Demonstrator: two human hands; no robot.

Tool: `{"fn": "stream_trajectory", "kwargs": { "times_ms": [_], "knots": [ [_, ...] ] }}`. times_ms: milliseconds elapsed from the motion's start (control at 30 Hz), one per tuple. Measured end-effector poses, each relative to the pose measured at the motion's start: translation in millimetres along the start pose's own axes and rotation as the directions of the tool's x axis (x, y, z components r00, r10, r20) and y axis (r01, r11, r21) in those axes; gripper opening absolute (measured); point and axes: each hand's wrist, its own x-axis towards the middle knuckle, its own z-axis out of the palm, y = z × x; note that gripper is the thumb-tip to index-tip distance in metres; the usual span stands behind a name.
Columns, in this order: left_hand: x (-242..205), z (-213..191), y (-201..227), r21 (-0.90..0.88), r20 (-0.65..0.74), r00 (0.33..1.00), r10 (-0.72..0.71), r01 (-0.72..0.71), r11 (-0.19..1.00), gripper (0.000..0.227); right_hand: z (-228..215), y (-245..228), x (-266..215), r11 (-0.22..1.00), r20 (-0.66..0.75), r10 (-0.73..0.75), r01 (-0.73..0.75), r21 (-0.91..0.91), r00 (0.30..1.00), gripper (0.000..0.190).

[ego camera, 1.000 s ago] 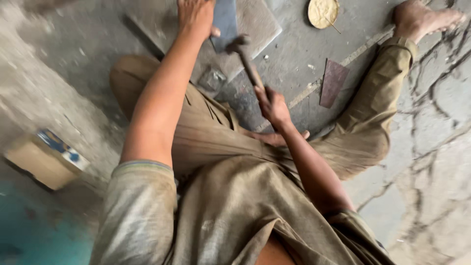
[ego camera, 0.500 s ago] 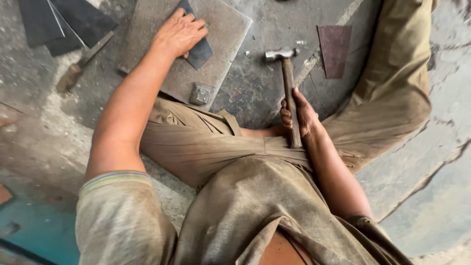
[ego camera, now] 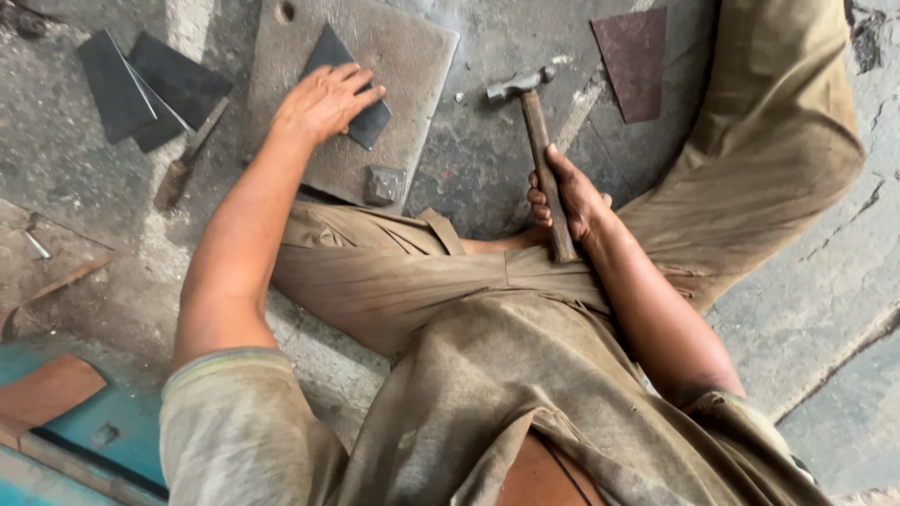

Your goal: The person sits on the floor and uses a hammer to strike a small metal piece placed on a metal block. They repeatedly adjust the metal piece and the block, occasionally picking up and inspecting the metal piece before continuing to hammer it.

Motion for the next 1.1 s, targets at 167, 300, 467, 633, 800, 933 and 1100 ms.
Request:
{"fn": "stream_trajectory", "kwargs": {
  "times_ms": [167,300,467,633,800,933,1100],
  "knots": [
    [-1,-11,-9,0.052,0.109,0.993,0.035,-0.041,0.998,0.054,5,-3,3,1.0,0.0,-0.013,0.013,-0.006,1.0,0.059],
    [10,-16,-7,0.206,-0.135,0.985,0.107,-0.078,0.975,0.025,2,3,-2,1.0,0.003,0.008,-0.008,0.021,1.0,0.059],
    [-39,-30,-9,-0.351,-0.195,0.942,-0.274,0.194,0.916,0.014,4,-2,3,1.0,0.0,0.004,-0.004,0.011,1.0,0.058],
    [-88,-39,24,-0.903,-0.263,0.375,-0.889,0.228,0.363,0.023,0,0,0,1.0,-0.036,0.001,-0.001,-0.002,0.999,0.057],
    [-68,-10,79,-0.975,-0.165,0.169,-0.972,0.118,0.186,0.021,0,-5,3,1.0,0.024,0.007,-0.008,0.007,1.0,0.057],
    [-55,2,94,-0.996,-0.006,0.122,-0.992,0.091,0.018,0.012,-2,-4,-3,1.0,0.02,-0.015,0.015,-0.023,1.0,0.057],
    [-65,1,113,-0.985,-0.151,0.062,-0.987,0.076,0.156,0.011,-3,-4,-1,0.996,-0.017,-0.059,0.057,-0.075,0.998,0.059]
  ]
}}
